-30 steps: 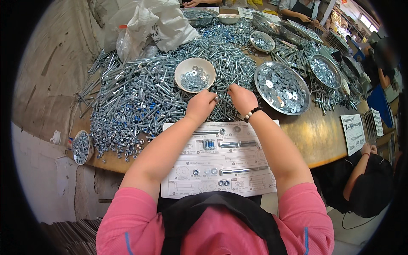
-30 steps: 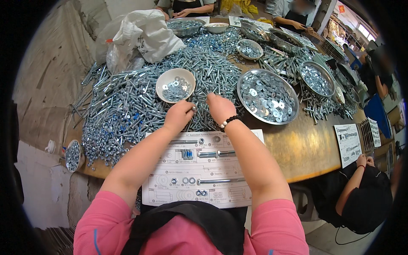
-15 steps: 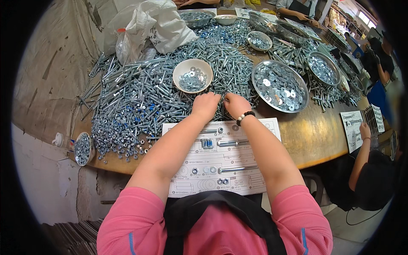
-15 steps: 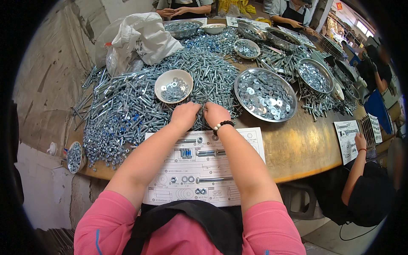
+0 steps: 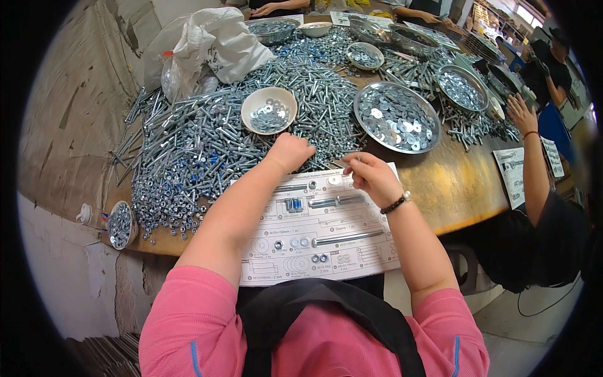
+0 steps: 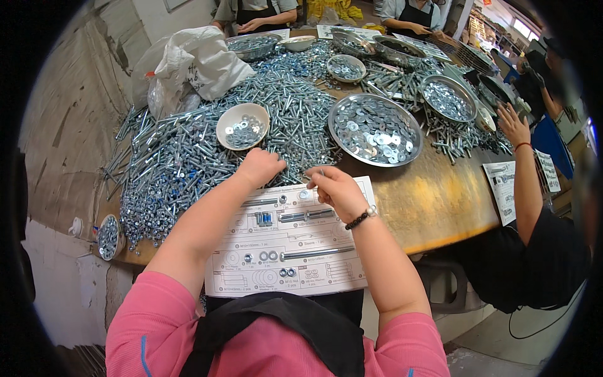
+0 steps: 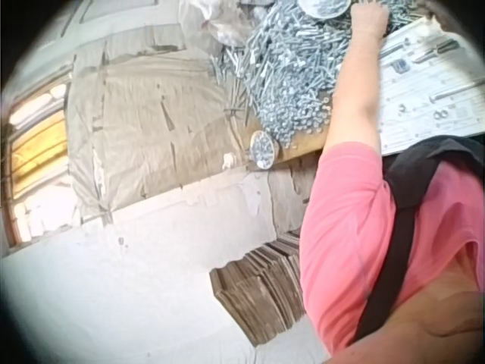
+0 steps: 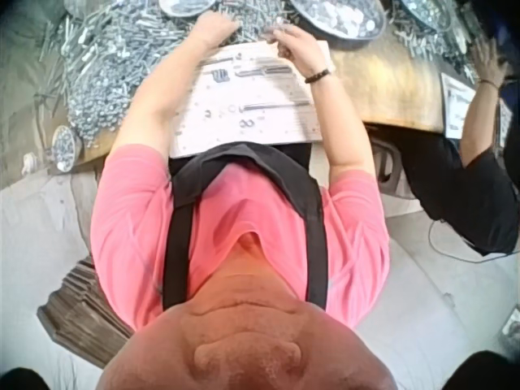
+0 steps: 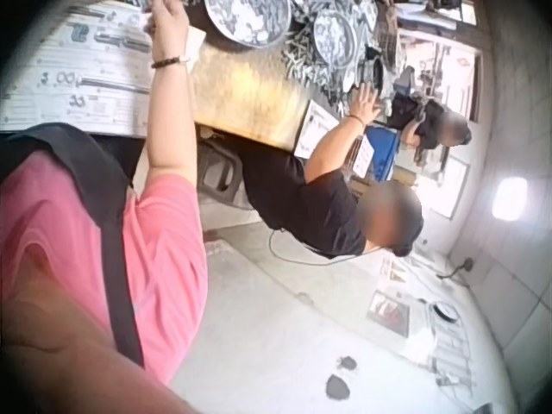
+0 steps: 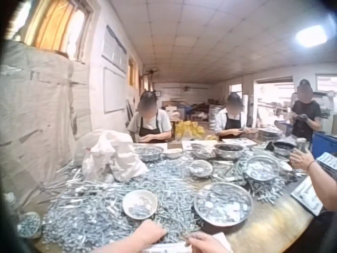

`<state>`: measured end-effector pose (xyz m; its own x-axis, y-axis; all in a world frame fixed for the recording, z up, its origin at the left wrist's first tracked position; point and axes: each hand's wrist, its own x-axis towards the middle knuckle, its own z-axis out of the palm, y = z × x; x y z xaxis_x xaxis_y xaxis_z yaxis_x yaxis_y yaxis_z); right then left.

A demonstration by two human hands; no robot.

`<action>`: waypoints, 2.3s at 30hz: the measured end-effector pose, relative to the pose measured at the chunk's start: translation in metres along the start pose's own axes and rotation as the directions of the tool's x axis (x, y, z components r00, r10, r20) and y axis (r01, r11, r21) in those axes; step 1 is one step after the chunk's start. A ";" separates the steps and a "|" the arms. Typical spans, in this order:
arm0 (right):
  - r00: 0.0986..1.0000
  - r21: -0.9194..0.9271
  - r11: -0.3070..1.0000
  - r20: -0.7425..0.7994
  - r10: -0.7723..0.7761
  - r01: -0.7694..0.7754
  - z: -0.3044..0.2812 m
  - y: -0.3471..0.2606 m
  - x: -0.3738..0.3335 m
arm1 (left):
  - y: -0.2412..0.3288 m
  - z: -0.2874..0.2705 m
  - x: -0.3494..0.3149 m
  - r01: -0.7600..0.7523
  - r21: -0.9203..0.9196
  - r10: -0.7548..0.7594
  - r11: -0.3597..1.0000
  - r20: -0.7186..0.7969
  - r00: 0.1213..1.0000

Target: The person picks bolts, nuts, and washers from a large pile on a table and places them onto a printed instruction sheet. They repeatedly select individual fasteners and arrange them in designated spots on the sheet while other workers perform similar tasks nearby.

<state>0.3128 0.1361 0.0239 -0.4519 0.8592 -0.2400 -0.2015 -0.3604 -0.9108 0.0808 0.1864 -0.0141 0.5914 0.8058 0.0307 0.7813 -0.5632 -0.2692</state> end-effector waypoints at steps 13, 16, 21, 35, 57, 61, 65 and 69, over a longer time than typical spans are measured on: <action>0.927 -0.910 0.337 0.112 -0.359 0.241 -0.047 0.037 -0.126 | 0.077 -0.063 -0.047 0.323 -0.937 -0.377 0.133 0.253 0.891; 0.935 -0.935 0.258 0.155 -0.319 0.243 -0.036 0.045 -0.147 | 0.133 -0.079 -0.067 0.184 -0.878 -0.156 0.441 0.127 0.980; 0.879 -0.919 0.186 0.251 -0.405 0.348 -0.028 0.063 -0.158 | 0.188 -0.060 -0.071 -0.192 -0.875 0.001 0.444 -0.213 0.977; 0.808 -0.929 0.018 0.311 -0.500 0.369 -0.040 0.085 -0.168 | 0.214 -0.046 -0.072 -0.250 -0.595 0.070 0.764 -0.308 0.949; 0.891 -0.951 -0.010 0.294 -0.347 0.310 -0.049 0.076 -0.140 | 0.210 -0.050 -0.088 0.066 -0.715 -0.099 0.696 -0.004 0.995; 0.906 -0.957 0.022 0.266 -0.330 0.289 -0.050 0.073 -0.141 | 0.212 -0.053 -0.086 0.040 -0.780 -0.117 0.625 -0.043 0.992; 0.900 -0.933 0.270 0.107 -0.422 0.238 -0.047 0.063 -0.149 | 0.214 -0.062 -0.082 -0.065 -0.815 -0.037 0.575 -0.105 0.994; 0.917 -0.876 0.445 -0.007 -0.398 0.186 -0.048 0.058 -0.155 | 0.219 -0.053 -0.076 -0.034 -0.774 -0.033 0.633 -0.071 0.997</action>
<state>0.4125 -0.0005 -0.0078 -0.3283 0.9341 0.1401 0.5875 0.3181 -0.7441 0.2173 -0.0079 -0.0241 0.5778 0.8091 0.1075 0.6288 -0.5252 0.5733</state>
